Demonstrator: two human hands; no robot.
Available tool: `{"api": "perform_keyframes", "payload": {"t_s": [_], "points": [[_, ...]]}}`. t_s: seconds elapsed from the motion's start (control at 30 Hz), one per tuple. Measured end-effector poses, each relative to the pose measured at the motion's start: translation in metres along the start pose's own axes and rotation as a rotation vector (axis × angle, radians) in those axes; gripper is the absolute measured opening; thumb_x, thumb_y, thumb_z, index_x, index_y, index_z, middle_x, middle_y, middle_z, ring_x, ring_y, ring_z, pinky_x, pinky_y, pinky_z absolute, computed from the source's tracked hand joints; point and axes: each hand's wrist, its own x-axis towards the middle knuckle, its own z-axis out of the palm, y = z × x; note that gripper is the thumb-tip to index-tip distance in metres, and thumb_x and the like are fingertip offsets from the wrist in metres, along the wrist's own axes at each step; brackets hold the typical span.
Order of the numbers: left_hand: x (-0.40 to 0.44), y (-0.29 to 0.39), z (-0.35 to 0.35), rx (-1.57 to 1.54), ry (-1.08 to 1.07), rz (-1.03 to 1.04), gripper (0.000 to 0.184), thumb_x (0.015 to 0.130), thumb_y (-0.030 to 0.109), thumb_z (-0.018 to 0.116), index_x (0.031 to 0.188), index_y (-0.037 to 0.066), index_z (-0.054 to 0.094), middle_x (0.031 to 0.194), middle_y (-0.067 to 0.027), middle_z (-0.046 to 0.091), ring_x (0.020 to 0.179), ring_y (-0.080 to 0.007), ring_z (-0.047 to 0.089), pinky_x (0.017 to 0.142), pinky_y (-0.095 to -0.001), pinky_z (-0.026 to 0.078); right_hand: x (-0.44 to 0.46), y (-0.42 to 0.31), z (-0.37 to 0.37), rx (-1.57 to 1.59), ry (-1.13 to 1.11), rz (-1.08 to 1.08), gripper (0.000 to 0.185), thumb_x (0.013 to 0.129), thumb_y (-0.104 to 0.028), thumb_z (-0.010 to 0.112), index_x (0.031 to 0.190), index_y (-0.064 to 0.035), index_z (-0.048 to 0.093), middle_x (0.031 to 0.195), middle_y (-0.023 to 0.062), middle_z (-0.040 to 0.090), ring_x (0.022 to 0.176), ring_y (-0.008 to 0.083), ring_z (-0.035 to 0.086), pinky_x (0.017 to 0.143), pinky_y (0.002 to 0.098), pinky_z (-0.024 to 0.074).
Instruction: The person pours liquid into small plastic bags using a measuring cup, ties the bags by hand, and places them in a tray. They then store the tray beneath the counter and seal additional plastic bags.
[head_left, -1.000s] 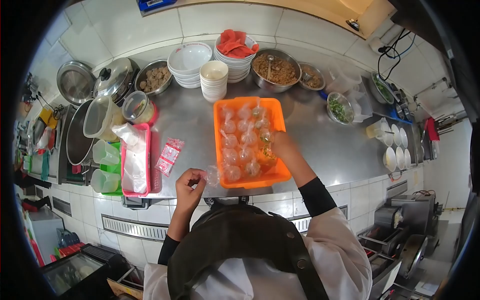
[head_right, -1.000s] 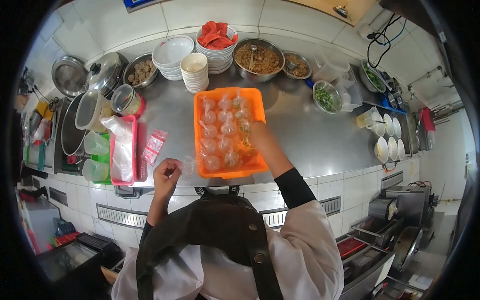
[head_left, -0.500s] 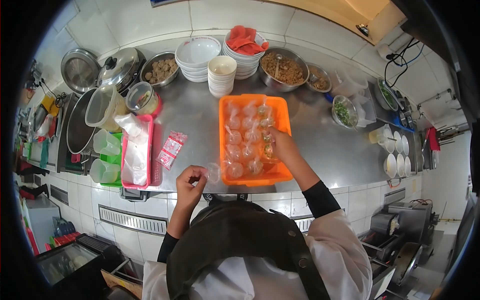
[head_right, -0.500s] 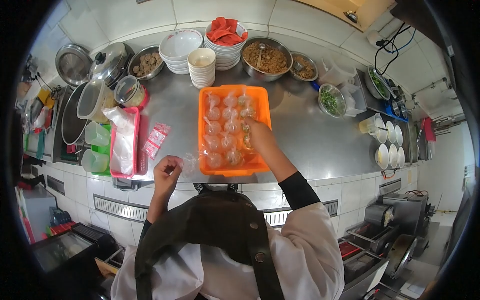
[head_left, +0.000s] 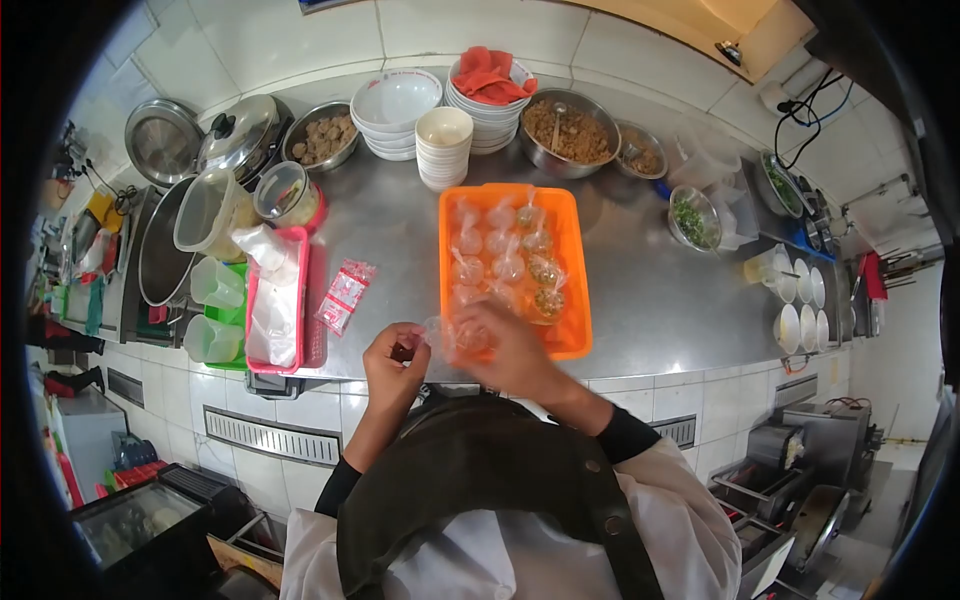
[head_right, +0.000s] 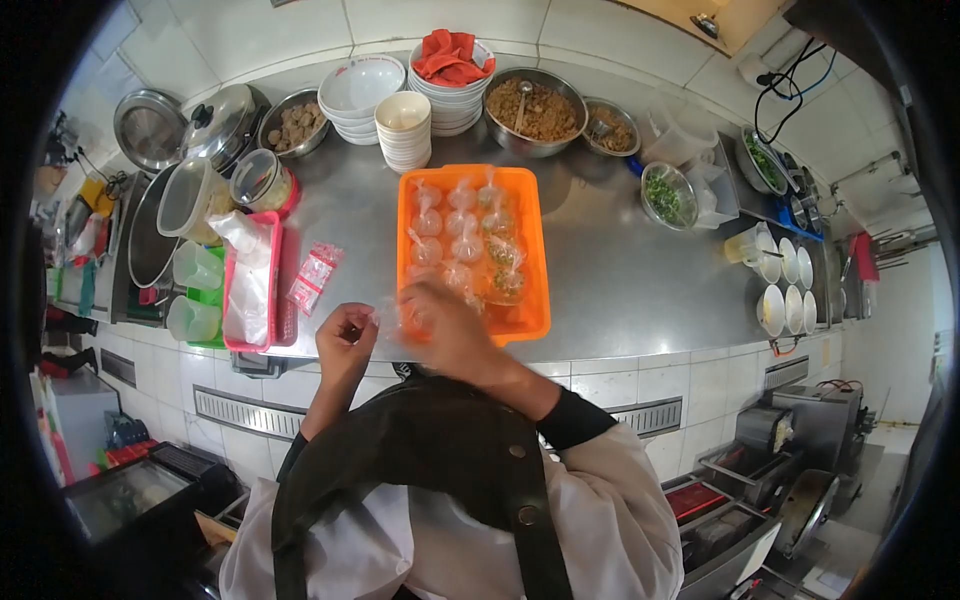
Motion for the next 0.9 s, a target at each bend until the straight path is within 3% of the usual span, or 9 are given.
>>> {"api": "perform_keyframes", "payload": {"t_s": [0.1, 0.2, 0.43, 0.47, 0.53, 0.63, 0.67, 0.77, 0.9], "points": [[-0.003, 0.012, 0.007, -0.087, 0.02, -0.002, 0.016, 0.082, -0.005, 0.061, 0.098, 0.001, 0.061, 0.077, 0.0034, 0.055, 0.069, -0.0018, 0.052, 0.061, -0.0162, 0.043, 0.002, -0.002, 0.038, 0.008, -0.003, 0.01, 0.035, 0.075, -0.004, 0.066, 0.106, -0.0053, 0.049, 0.099, 0.0138, 0.052, 0.095, 0.0325, 0.055, 0.078, 0.0389, 0.0465], [-0.008, 0.013, 0.0, -0.111, 0.043, 0.017, 0.017, 0.083, -0.005, 0.061, 0.099, 0.0, 0.059, 0.08, 0.0025, 0.056, 0.071, -0.0028, 0.054, 0.064, -0.0177, 0.046, 0.007, 0.003, 0.055, 0.042, 0.033, 0.029, 0.035, 0.073, 0.002, 0.062, 0.104, -0.0055, 0.047, 0.097, 0.0142, 0.051, 0.092, 0.0329, 0.055, 0.075, 0.0389, 0.0462], [-0.023, 0.004, -0.037, 0.237, 0.166, 0.19, 0.019, 0.071, -0.01, 0.062, 0.088, 0.0, 0.064, 0.087, -0.0078, 0.061, 0.067, -0.011, 0.059, 0.058, -0.0226, 0.049, 0.031, 0.031, 0.077, 0.002, 0.053, 0.03, 0.032, 0.067, 0.008, 0.061, 0.092, -0.006, 0.048, 0.087, 0.0089, 0.051, 0.075, 0.026, 0.054, 0.066, 0.0335, 0.0449], [-0.024, 0.005, -0.045, 0.282, 0.13, 0.17, 0.019, 0.069, -0.01, 0.062, 0.085, 0.0, 0.065, 0.088, -0.0089, 0.061, 0.065, -0.0123, 0.059, 0.057, -0.0233, 0.048, 0.034, 0.029, 0.078, 0.013, -0.006, 0.075, 0.023, 0.067, 0.007, 0.06, 0.082, -0.005, 0.048, 0.085, 0.0076, 0.05, 0.077, 0.0246, 0.053, 0.065, 0.034, 0.0437], [-0.03, 0.002, -0.057, 0.32, 0.083, 0.114, 0.019, 0.068, -0.012, 0.059, 0.079, 0.001, 0.067, 0.094, -0.0096, 0.062, 0.063, -0.0123, 0.057, 0.055, -0.0235, 0.045, 0.037, 0.031, 0.09, -0.016, -0.142, -0.044, 0.017, 0.068, 0.005, 0.06, 0.08, -0.0045, 0.052, 0.089, 0.0082, 0.052, 0.083, 0.0254, 0.053, 0.069, 0.0356, 0.0445], [-0.033, 0.002, -0.08, 0.415, 0.121, 0.077, 0.026, 0.068, -0.01, 0.058, 0.086, 0.002, 0.071, 0.101, -0.0107, 0.063, 0.061, -0.0137, 0.056, 0.055, -0.0251, 0.045, 0.043, 0.027, 0.114, -0.114, -0.291, -0.226, 0.013, 0.069, 0.002, 0.061, 0.081, -0.0041, 0.06, 0.102, 0.0091, 0.056, 0.094, 0.0283, 0.053, 0.079, 0.0378, 0.0454], [-0.032, -0.006, -0.087, 0.457, 0.125, 0.138, 0.031, 0.068, -0.009, 0.06, 0.094, 0.003, 0.071, 0.099, -0.0137, 0.061, 0.061, -0.019, 0.06, 0.056, -0.0279, 0.049, 0.044, 0.025, 0.123, -0.156, -0.329, -0.284, 0.014, 0.07, 0.001, 0.061, 0.082, -0.004, 0.064, 0.107, 0.0095, 0.057, 0.098, 0.0296, 0.053, 0.083, 0.0385, 0.0456], [-0.025, -0.027, -0.107, 0.444, 0.159, 0.226, 0.031, 0.067, -0.008, 0.06, 0.094, 0.003, 0.071, 0.096, -0.0118, 0.061, 0.061, -0.0177, 0.059, 0.056, -0.0282, 0.047, 0.04, 0.026, 0.163, -0.537, -0.417, -0.233, 0.025, 0.074, -0.006, 0.065, 0.099, -0.008, 0.069, 0.124, 0.0085, 0.054, 0.11, 0.0327, 0.049, 0.087, 0.0403, 0.0462], [-0.015, -0.024, -0.182, 0.332, 0.032, 0.199, 0.036, 0.067, -0.008, 0.061, 0.1, 0.003, 0.07, 0.095, -0.0119, 0.061, 0.069, -0.0235, 0.064, 0.062, -0.0331, 0.052, 0.065, -0.032, 0.223, -0.541, -0.426, 0.008, 0.027, 0.076, -0.011, 0.067, 0.102, -0.0072, 0.069, 0.129, 0.0131, 0.052, 0.114, 0.0351, 0.048, 0.09, 0.0444, 0.0447]]}}
